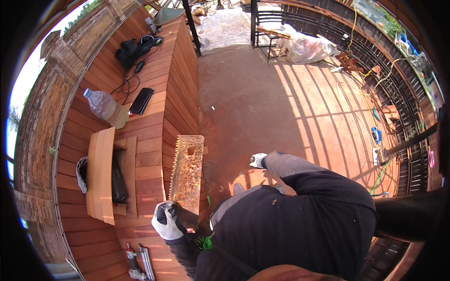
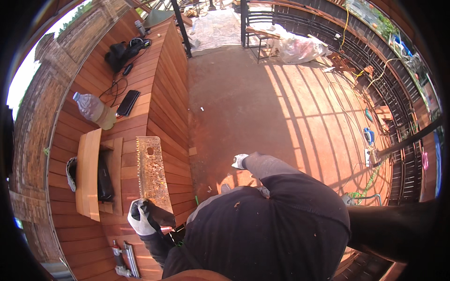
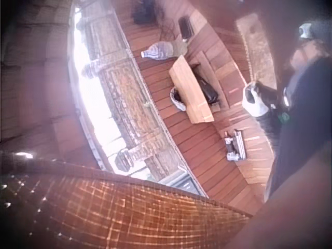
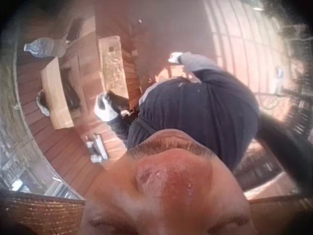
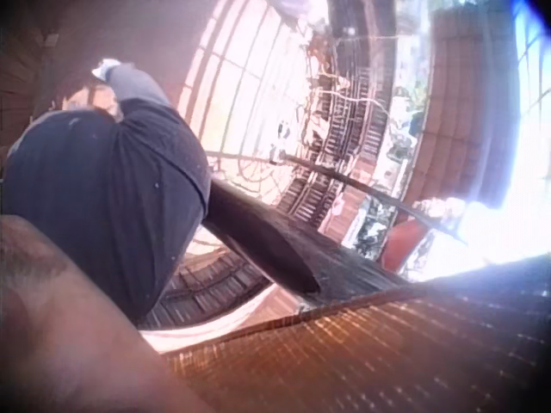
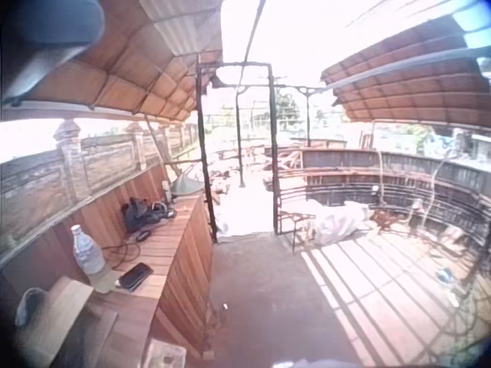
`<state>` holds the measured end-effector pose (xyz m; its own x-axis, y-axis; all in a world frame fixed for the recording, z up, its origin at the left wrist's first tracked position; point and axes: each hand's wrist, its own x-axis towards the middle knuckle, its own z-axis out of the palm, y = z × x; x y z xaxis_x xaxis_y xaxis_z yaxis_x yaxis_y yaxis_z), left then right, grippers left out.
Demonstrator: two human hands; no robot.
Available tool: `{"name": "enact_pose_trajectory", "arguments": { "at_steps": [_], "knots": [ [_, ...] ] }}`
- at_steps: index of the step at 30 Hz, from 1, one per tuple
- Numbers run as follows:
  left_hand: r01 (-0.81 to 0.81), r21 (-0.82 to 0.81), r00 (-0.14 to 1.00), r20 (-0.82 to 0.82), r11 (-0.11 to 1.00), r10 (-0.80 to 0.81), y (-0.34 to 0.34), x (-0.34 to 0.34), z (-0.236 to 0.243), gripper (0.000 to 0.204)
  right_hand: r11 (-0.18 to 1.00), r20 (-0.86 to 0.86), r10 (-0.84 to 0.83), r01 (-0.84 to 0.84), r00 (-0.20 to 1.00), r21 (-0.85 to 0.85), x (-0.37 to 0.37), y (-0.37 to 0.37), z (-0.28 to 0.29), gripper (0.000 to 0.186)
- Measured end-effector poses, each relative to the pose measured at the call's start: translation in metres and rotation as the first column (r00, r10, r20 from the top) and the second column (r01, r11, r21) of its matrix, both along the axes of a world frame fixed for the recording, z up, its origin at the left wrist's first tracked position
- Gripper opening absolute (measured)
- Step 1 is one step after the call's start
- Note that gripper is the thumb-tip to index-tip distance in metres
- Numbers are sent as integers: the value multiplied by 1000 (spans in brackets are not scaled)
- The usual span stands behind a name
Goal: The person installs wooden panels onto a curved roof structure. They position the panels, use a spirit level to check alignment, and secure them with a nail gun. The person also uses a hand saw to cut a piece of wood.
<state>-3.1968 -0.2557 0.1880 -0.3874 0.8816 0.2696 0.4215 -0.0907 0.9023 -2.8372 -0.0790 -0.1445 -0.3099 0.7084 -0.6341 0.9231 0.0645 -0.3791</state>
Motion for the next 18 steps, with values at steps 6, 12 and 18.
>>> {"name": "enact_pose_trajectory", "arguments": {
  "at_steps": [6,12,18],
  "knots": [
    [261,-25,958,134,965,-255,176,45,-24,29,974,-317,-223,226,922,-27,-10,27,106,74],
    [511,-4,802,361,860,-475,332,97,-67,38,922,-687,-325,379,650,-77,-12,63,193,74],
    [559,147,698,448,816,-559,463,153,-69,38,886,-718,-294,462,631,43,-7,196,195,62]
  ]
}}
